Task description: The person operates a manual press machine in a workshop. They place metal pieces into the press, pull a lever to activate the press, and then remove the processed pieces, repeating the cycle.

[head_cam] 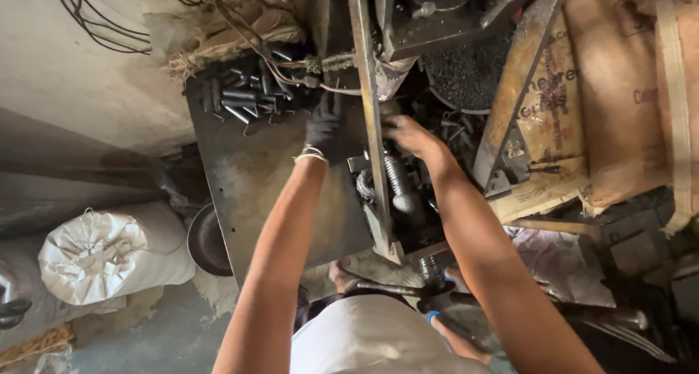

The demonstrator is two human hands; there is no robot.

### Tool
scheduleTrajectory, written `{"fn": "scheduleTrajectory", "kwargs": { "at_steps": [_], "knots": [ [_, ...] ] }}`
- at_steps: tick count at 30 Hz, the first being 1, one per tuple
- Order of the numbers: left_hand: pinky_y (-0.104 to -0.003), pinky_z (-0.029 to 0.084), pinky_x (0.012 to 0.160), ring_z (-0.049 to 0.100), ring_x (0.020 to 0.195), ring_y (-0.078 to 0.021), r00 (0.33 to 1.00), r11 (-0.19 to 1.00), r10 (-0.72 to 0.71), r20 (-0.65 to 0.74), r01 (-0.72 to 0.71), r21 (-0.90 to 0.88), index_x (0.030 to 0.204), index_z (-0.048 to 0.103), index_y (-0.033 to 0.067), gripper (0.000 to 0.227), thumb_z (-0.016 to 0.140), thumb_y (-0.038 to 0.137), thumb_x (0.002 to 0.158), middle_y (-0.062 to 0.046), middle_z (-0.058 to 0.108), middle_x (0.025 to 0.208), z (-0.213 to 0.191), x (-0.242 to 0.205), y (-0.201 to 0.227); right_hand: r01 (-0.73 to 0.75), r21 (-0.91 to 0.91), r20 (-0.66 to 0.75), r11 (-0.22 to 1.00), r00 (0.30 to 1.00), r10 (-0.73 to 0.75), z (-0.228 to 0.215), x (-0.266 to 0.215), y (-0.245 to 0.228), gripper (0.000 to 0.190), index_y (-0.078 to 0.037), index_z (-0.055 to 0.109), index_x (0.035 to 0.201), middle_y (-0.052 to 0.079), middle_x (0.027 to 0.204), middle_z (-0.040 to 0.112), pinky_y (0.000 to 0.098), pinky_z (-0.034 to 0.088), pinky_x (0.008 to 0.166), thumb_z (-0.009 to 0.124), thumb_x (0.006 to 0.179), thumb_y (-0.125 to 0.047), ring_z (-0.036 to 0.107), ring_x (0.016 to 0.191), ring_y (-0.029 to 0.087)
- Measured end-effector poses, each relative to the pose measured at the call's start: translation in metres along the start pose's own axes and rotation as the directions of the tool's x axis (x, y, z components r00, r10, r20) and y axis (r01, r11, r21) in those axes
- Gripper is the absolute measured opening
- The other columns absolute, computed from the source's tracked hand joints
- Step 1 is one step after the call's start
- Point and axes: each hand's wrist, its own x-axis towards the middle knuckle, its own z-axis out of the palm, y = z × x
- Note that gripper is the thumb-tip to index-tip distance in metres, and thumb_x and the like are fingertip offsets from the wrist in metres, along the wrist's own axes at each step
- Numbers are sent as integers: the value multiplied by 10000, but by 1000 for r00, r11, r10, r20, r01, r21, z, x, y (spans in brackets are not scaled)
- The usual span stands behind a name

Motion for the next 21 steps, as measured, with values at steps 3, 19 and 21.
{"fn": "scheduleTrajectory", "kwargs": {
  "at_steps": [3,19,21],
  "knots": [
    [-623,396,1007,421,1306,-490,994,985,101,49,-107,135,1537,230,113,1335,937,499,472,-244,399,1497,-43,-16,-10,18,-129,-65,991,998,-27,-1,-10,-32,418,-14,673,1326,166,1243,742,343,518,975,648,958,-210,682,1118,260],
    [-508,535,907,609,1121,-460,811,970,-187,-554,64,-234,1438,455,13,951,904,417,703,-262,529,1341,-72,-218,-56,366,-251,-351,896,828,-437,233,-222,-105,572,-47,625,1380,179,1277,672,374,573,927,848,868,-170,682,1072,278],
    [-488,539,965,615,1169,-452,817,962,-198,-542,54,-269,1475,466,11,823,846,371,840,-262,551,1364,-65,-215,-69,351,-351,-417,868,772,-481,256,-183,-104,972,44,406,1508,323,1380,518,460,494,1001,918,726,-220,537,1239,448]
  ]
}}
